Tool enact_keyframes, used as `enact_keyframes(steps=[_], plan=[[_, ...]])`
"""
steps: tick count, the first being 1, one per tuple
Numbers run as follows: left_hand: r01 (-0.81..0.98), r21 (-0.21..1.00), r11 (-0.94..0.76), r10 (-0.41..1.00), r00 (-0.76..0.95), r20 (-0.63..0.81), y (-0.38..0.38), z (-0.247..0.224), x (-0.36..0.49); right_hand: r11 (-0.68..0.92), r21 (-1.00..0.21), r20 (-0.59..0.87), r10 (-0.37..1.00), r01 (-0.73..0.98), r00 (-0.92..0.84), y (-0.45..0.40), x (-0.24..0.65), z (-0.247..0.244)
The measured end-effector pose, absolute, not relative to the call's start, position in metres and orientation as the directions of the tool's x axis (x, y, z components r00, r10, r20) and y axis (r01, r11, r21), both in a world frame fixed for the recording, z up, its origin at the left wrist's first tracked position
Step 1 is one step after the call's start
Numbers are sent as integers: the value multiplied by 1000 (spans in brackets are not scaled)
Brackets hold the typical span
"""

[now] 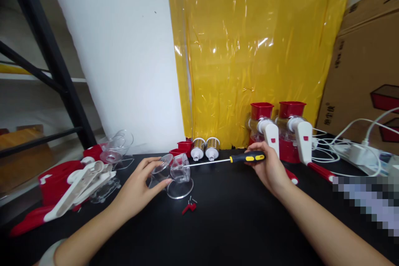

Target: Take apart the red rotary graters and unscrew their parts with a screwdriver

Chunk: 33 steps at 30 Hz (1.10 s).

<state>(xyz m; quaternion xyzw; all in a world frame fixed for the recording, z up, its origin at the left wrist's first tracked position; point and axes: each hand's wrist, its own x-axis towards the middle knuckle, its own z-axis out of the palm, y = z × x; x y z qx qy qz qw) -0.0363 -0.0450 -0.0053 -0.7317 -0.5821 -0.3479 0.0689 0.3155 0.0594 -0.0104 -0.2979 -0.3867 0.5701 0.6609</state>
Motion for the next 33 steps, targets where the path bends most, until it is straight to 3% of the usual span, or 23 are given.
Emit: enact_keyframes(steps=[5, 7, 11, 14, 16, 18, 21, 24, 28, 31, 33], plan=[[902, 303, -307, 814, 84, 575, -45, -5, -37, 87, -985, 75, 994, -151, 83, 69, 319, -18], [902, 302, -308, 811, 83, 579, -44, -6, -37, 124, -971, 109, 991, -204, 83, 68, 319, -17], [904, 299, -307, 811, 85, 579, -43, -7, -36, 132, -847, 158, 987, -516, -8, 59, 318, -11], [905, 308, -294, 818, 71, 571, -43, -7, -36, 110, -811, 196, 977, -575, -89, 59, 318, -11], [905, 313, -289, 824, 69, 562, -43, -7, -36, 143, -876, 179, 983, -461, -35, 64, 320, -14], [905, 312, -290, 826, 71, 560, -43, -7, -37, 172, -958, 163, 985, -232, 56, 71, 322, -19], [905, 313, -290, 822, 67, 566, -42, -7, -37, 203, -979, 203, 975, 7, 95, 76, 323, -24], [902, 314, -298, 820, 73, 568, -41, -9, -38, 249, -952, 240, 968, -181, 71, 72, 322, -24], [901, 317, -295, 821, 69, 566, -42, -10, -38, 189, -854, 246, 968, -485, -55, 65, 321, -20], [903, 318, -289, 825, 67, 561, -41, -9, -39, 196, -856, 267, 960, -477, -84, 67, 323, -20], [902, 318, -292, 828, 72, 556, -41, -9, -38, 234, -914, 268, 962, -332, -59, 72, 326, -22]])
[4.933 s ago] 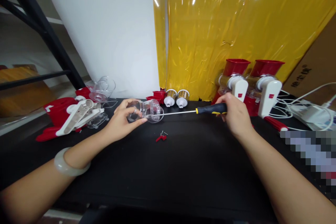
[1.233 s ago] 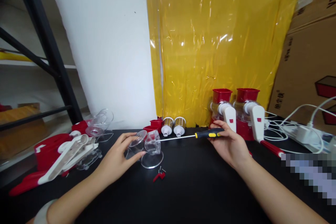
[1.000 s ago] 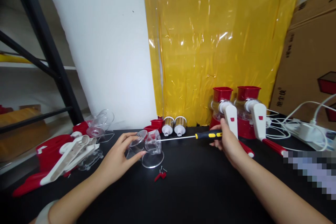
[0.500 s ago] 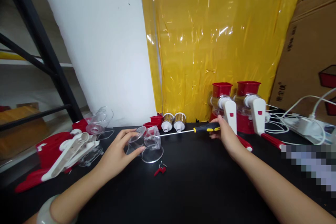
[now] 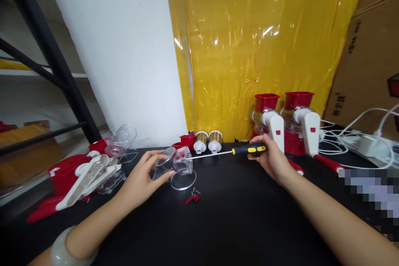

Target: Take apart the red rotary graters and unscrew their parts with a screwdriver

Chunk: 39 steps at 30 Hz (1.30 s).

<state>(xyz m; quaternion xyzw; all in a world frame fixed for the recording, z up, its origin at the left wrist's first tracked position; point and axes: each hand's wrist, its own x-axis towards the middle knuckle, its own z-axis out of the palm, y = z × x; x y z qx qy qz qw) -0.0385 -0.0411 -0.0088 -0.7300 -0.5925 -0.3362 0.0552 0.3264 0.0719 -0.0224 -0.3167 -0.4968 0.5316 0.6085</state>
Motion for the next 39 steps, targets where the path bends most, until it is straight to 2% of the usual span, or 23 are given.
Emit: enact_keyframes(steps=[3, 4, 6, 10, 13, 15, 20, 23, 25, 27, 30, 33, 35, 37, 39], plan=[[903, 318, -288, 828, 68, 556, -41, -8, -38, 264, -965, 263, 965, 15, -17, 77, 329, -25], [904, 317, -286, 827, 66, 558, -42, -8, -38, 266, -962, 266, 964, 65, -7, 77, 329, -25], [905, 314, -286, 824, 65, 563, -42, -7, -38, 278, -960, 277, 961, -23, 13, 75, 328, -24], [906, 307, -290, 820, 70, 568, -43, -7, -37, 209, -870, 261, 964, -447, -56, 65, 324, -18], [907, 313, -281, 827, 63, 559, -43, -6, -37, 102, -831, 223, 962, -547, -160, 61, 324, -15], [907, 315, -278, 830, 62, 554, -43, -6, -37, 98, -854, 200, 968, -511, -149, 64, 324, -15], [907, 308, -288, 817, 66, 573, -43, -6, -37, 200, -959, 209, 978, -200, -21, 71, 322, -21], [905, 302, -299, 814, 78, 575, -43, -6, -36, 200, -929, 214, 977, -310, -11, 68, 321, -19], [907, 302, -295, 817, 76, 572, -43, -6, -36, 150, -885, 193, 980, -441, -55, 63, 321, -16], [908, 302, -291, 816, 71, 573, -43, -6, -36, 102, -860, 182, 977, -500, -113, 60, 321, -13], [905, 299, -302, 814, 82, 575, -43, -6, -36, 117, -889, 180, 978, -443, -103, 62, 323, -14], [903, 304, -302, 819, 83, 567, -43, -6, -37, 162, -973, 163, 987, -167, 8, 68, 325, -18], [903, 306, -303, 817, 80, 571, -43, -6, -37, 184, -983, 182, 982, -24, 49, 69, 325, -20], [902, 301, -311, 810, 85, 580, -43, -6, -37, 241, -968, 238, 970, -71, 47, 67, 324, -19], [902, 300, -311, 811, 87, 579, -42, -6, -37, 269, -932, 274, 962, -242, 12, 63, 322, -15]])
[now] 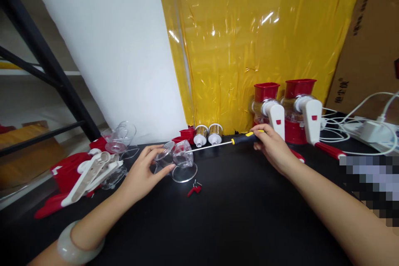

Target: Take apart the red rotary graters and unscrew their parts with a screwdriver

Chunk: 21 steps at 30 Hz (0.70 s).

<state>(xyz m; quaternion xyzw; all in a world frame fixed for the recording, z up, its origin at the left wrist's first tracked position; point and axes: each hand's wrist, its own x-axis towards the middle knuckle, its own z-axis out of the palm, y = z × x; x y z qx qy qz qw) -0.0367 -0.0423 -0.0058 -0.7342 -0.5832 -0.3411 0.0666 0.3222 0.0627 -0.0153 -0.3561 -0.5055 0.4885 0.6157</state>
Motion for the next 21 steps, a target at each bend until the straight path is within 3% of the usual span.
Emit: enact_keyframes(steps=[3, 5, 10, 11, 14, 17, 19, 21], plan=[[904, 308, -297, 820, 76, 567, -42, -6, -37, 221, -881, 272, 960, -419, -65, 58, 320, -12], [905, 310, -292, 822, 72, 565, -42, -6, -37, 223, -882, 274, 959, -414, -66, 59, 322, -13], [906, 301, -297, 816, 77, 573, -41, -7, -37, 318, -946, 319, 948, 61, 17, 68, 327, -19], [906, 299, -299, 813, 78, 577, -41, -7, -37, 316, -944, 320, 947, 92, 33, 68, 327, -19], [904, 298, -306, 811, 83, 579, -42, -7, -37, 310, -937, 307, 951, -162, 42, 62, 324, -14], [902, 301, -310, 814, 88, 575, -41, -8, -38, 200, -879, 267, 959, -434, -100, 56, 321, -10], [900, 309, -307, 814, 80, 575, -41, -8, -38, 150, -880, 251, 953, -452, -172, 55, 320, -9], [896, 319, -308, 813, 74, 577, -41, -9, -38, 187, -906, 255, 957, -379, -136, 58, 320, -11]])
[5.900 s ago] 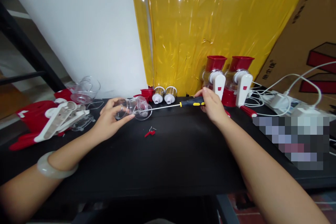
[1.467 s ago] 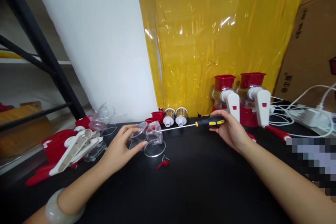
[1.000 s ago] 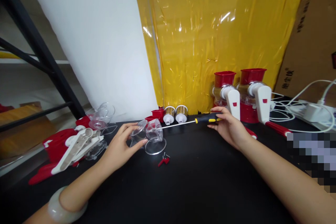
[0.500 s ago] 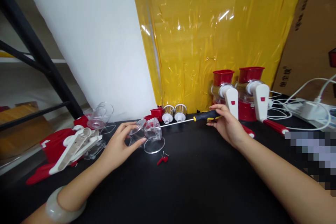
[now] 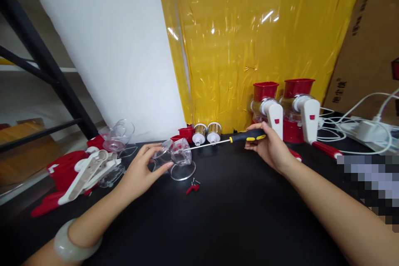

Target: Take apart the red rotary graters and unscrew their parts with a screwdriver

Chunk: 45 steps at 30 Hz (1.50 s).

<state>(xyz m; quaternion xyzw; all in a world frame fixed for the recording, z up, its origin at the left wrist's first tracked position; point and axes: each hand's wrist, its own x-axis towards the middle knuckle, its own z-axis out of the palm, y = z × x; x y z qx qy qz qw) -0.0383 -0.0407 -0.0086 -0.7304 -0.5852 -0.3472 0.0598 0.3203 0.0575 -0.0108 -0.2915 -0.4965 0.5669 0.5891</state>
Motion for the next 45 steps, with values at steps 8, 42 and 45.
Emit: enact_keyframes(steps=[8, 42, 45], plan=[[898, 314, -309, 814, 78, 576, -41, -7, -37, 188, -884, 250, 964, -429, -95, 57, 322, -11], [895, 295, -335, 789, 96, 606, -38, -11, -37, 182, -872, 255, 961, -455, -105, 54, 321, -10], [896, 292, -334, 788, 95, 609, -38, -10, -37, 235, -923, 250, 968, -304, -11, 58, 320, -13]])
